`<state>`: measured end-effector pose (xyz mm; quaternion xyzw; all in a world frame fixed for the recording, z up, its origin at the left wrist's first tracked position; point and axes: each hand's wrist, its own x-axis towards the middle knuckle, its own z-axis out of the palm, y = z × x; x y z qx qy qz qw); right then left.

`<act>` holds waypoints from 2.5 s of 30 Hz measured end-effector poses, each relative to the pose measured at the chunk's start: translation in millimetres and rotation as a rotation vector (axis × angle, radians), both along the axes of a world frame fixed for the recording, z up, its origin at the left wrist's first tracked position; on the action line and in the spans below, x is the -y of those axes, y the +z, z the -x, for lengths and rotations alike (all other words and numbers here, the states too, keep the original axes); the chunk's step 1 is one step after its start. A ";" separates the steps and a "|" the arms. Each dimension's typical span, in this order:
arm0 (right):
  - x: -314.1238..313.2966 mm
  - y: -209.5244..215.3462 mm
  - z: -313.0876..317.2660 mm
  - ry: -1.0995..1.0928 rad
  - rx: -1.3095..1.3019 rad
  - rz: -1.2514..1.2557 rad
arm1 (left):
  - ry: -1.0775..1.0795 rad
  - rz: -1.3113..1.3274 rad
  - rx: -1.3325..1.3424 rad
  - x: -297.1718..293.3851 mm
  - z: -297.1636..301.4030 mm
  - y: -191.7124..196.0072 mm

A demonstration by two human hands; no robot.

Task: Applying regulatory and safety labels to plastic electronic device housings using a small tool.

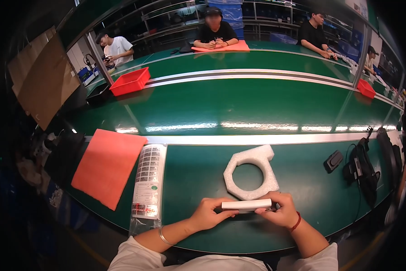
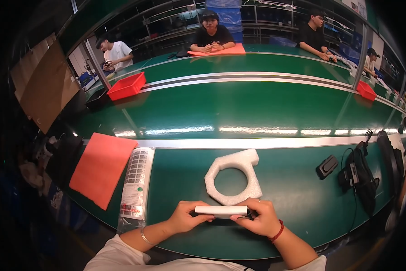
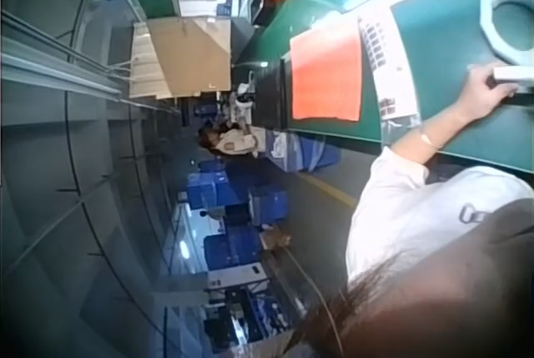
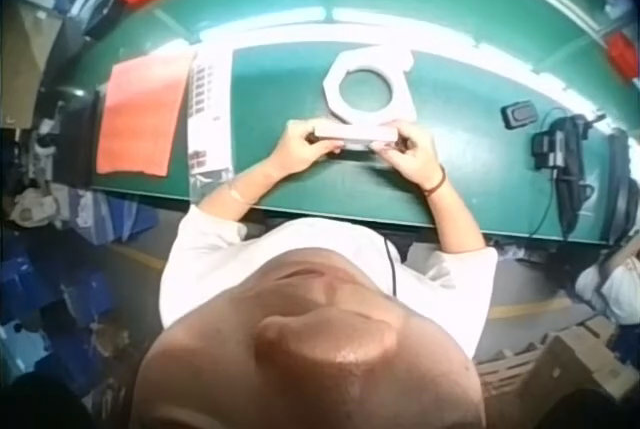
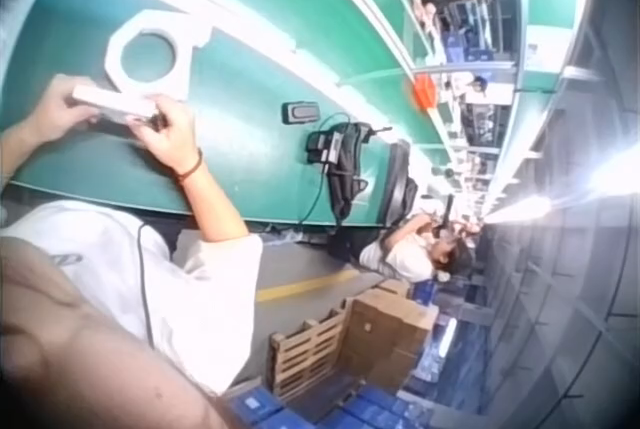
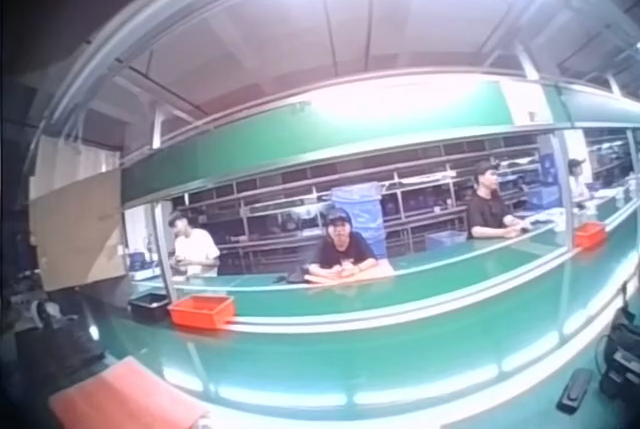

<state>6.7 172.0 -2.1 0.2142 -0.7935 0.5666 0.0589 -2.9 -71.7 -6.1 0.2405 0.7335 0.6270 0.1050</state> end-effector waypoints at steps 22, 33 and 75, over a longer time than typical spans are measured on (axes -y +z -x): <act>3.1 4.5 -2.7 0.112 -0.034 -0.103 | 0.001 0.102 -0.056 -1.9 0.9 8.6; 4.6 5.6 -3.1 0.141 -0.024 -0.071 | 0.026 0.142 -0.171 -2.8 -1.6 7.9; 2.9 5.1 -5.4 0.130 -0.056 -0.143 | -0.034 0.218 -0.250 -6.5 -2.3 0.1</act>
